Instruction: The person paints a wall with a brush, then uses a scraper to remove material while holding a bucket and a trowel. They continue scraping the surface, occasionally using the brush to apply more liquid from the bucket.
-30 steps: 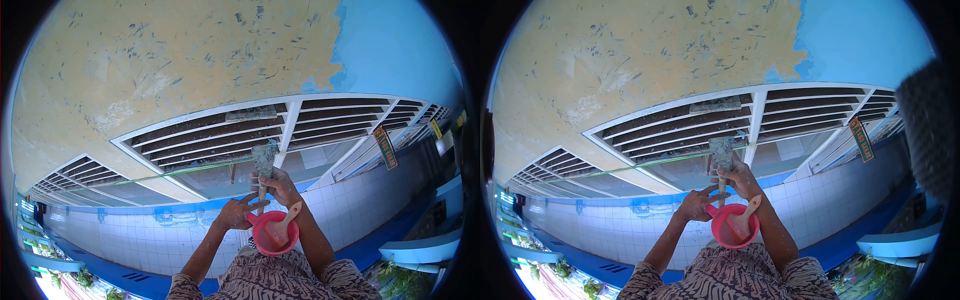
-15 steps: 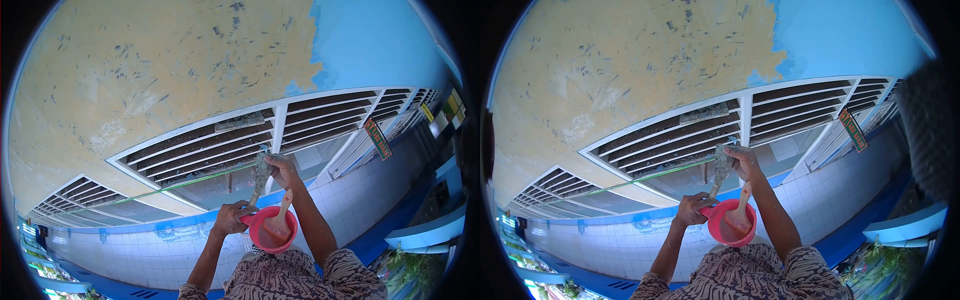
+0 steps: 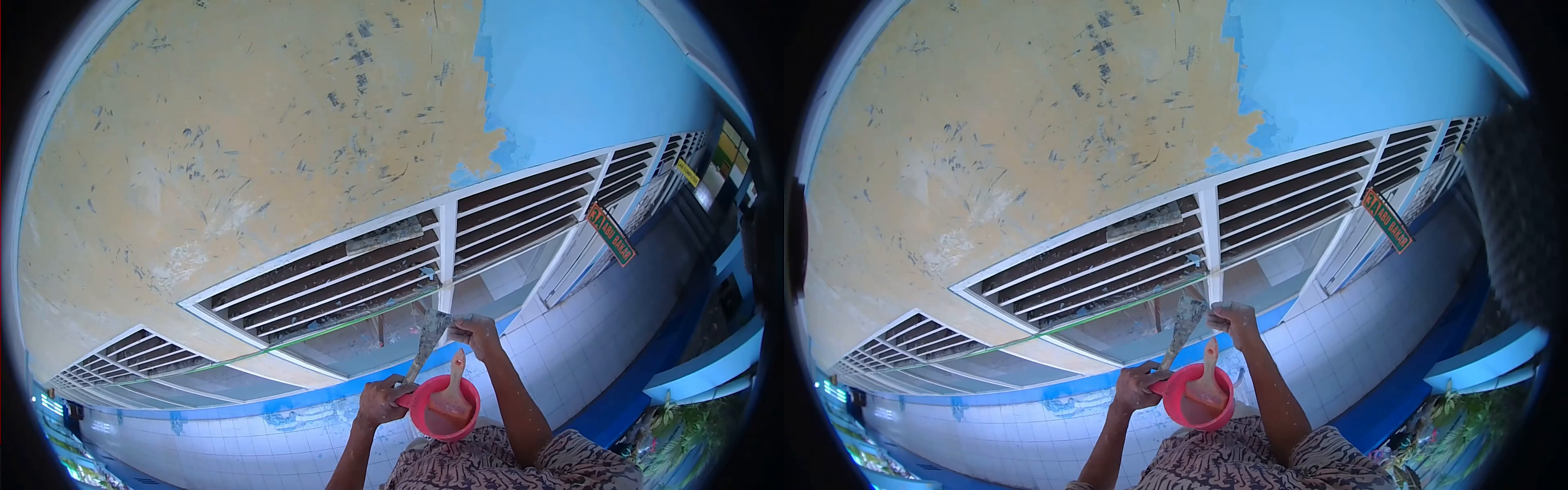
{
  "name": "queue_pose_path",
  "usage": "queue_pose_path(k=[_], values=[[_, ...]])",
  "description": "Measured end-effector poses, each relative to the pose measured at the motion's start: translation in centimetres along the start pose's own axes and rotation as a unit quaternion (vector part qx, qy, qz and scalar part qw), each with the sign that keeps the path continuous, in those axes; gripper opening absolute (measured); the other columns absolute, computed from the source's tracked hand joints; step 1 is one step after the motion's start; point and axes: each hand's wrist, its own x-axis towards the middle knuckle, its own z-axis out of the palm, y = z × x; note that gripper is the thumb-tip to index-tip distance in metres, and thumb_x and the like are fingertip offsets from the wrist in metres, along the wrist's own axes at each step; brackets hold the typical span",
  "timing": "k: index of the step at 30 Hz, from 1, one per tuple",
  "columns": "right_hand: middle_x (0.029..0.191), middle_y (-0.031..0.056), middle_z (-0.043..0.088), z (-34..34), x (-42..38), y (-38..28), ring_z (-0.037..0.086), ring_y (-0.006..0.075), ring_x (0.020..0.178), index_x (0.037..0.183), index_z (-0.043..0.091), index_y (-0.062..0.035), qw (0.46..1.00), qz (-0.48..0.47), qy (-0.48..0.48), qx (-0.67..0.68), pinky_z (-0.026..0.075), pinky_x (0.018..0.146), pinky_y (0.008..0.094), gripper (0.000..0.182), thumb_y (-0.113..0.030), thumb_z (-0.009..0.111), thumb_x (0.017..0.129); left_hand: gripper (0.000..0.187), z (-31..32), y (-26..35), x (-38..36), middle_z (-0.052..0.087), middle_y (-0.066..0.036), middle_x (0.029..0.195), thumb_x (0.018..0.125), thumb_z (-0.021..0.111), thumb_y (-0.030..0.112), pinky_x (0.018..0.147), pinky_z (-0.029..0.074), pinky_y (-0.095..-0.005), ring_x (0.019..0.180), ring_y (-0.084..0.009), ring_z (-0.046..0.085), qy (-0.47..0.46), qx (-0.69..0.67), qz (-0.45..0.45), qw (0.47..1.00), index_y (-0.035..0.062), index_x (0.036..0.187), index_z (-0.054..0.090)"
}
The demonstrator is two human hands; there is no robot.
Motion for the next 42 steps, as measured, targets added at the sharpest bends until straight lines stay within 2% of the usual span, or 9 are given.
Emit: queue_pose_path(k=[4, 8, 11, 21, 25, 31, 36, 40, 42], values=[[0.124, 0.0168, 0.063, 2.1, -1.0, 1.9, 0.061, 0.0312, 0.113, 0.130, 0.055, 0.0003, 0.989, 0.007, -0.095, 0.116, 0.049, 0.099, 0.0513, 0.045, -0.012, 0.066, 0.088, 0.041, 0.6, -0.2, -0.2, 0.070, -0.001, 0.093, 0.062, 0.080, 0.019, 0.055, 0.055, -0.0379, 0.066, -0.0245, 0.069, -0.025, -0.001, -0.016, 1.000, 0.0268, 0.102, 0.076], [0.120, 0.0183, 0.064, 5.3, -4.2, 1.7, 0.059, 0.0352, 0.121, 0.123, 0.057, -0.0010, 0.935, 0.105, -0.260, 0.215, 0.043, 0.103, 0.0540, 0.053, -0.049, 0.050, 0.100, 0.041, 0.8, -0.2, 0.4, 0.070, 0.000, 0.093, 0.062, 0.080, 0.019, 0.055, 0.055, -0.0377, 0.065, -0.0243, 0.069, 0.006, -0.014, -0.005, 1.000, 0.0269, 0.102, 0.076], [0.108, 0.0176, 0.068, 4.6, -2.9, 2.7, 0.066, 0.0341, 0.106, 0.119, 0.057, -0.0007, 0.971, 0.022, -0.237, 0.036, 0.051, 0.094, 0.0501, 0.047, -0.043, 0.057, 0.099, 0.040, 0.6, -0.1, 0.5, 0.071, -0.001, 0.097, 0.063, 0.080, 0.019, 0.056, 0.055, -0.0374, 0.066, -0.0241, 0.070, -0.022, -0.002, -0.022, 1.000, 0.0275, 0.102, 0.077], [0.082, 0.0099, 0.064, -0.6, -0.9, -1.6, 0.067, 0.0245, 0.067, 0.106, 0.056, -0.0048, 0.960, -0.196, 0.117, 0.161, 0.059, 0.063, 0.0415, 0.033, -0.035, 0.064, 0.097, 0.039, -0.2, 0.0, -0.1, 0.057, -0.006, 0.138, 0.067, 0.082, 0.027, 0.059, 0.058, -0.0361, 0.071, -0.0231, 0.072, -0.033, 0.076, -0.076, 0.994, 0.0272, 0.106, 0.078], [0.087, 0.0121, 0.064, -1.0, -2.1, -2.7, 0.068, 0.0256, 0.072, 0.108, 0.055, -0.0030, 0.970, -0.189, 0.141, 0.066, 0.060, 0.071, 0.0432, 0.026, -0.025, 0.063, 0.097, 0.047, -0.4, -0.6, -0.2, 0.056, -0.005, 0.141, 0.062, 0.084, 0.025, 0.055, 0.056, -0.0339, 0.068, -0.0176, 0.069, -0.020, 0.072, -0.061, 0.995, 0.0273, 0.108, 0.077], [0.101, 0.0145, 0.067, 4.8, -2.9, -2.1, 0.069, 0.0283, 0.100, 0.111, 0.062, 0.0074, 0.993, -0.080, -0.075, 0.032, 0.057, 0.095, 0.0467, 0.027, -0.015, 0.064, 0.096, 0.051, -0.5, 0.8, 2.1, 0.051, -0.009, 0.147, 0.061, 0.084, 0.024, 0.056, 0.056, -0.0348, 0.064, -0.0184, 0.069, -0.074, 0.014, -0.053, 0.996, 0.0272, 0.111, 0.076], [0.101, 0.0129, 0.066, 7.3, -2.3, -2.5, 0.067, 0.0248, 0.097, 0.106, 0.065, 0.0054, 0.977, -0.028, -0.196, 0.076, 0.053, 0.101, 0.0537, 0.022, -0.013, 0.067, 0.093, 0.051, -0.2, 1.0, 2.3, 0.048, -0.012, 0.149, 0.064, 0.082, 0.026, 0.056, 0.056, -0.0372, 0.071, -0.0244, 0.073, -0.105, 0.002, -0.086, 0.991, 0.0268, 0.115, 0.074], [0.086, 0.0070, 0.068, 7.4, -0.8, -2.0, 0.063, 0.0149, 0.077, 0.093, 0.071, 0.0026, 0.987, -0.051, -0.152, -0.016, 0.049, 0.068, 0.0313, 0.018, -0.013, 0.078, 0.085, 0.054, -0.2, 0.5, 1.9, 0.054, -0.012, 0.143, 0.065, 0.082, 0.026, 0.055, 0.056, -0.0378, 0.071, -0.0252, 0.072, -0.062, 0.013, -0.051, 0.997, 0.0277, 0.118, 0.072], [0.086, 0.0079, 0.068, 7.5, -0.8, -2.2, 0.063, 0.0153, 0.073, 0.092, 0.071, 0.0029, 0.983, -0.016, -0.172, -0.068, 0.050, 0.066, 0.0306, 0.019, -0.013, 0.078, 0.085, 0.055, -0.2, 0.5, 1.8, 0.057, -0.011, 0.136, 0.065, 0.081, 0.027, 0.054, 0.055, -0.0383, 0.070, -0.0260, 0.072, -0.057, 0.029, -0.055, 0.996, 0.0287, 0.119, 0.071]])
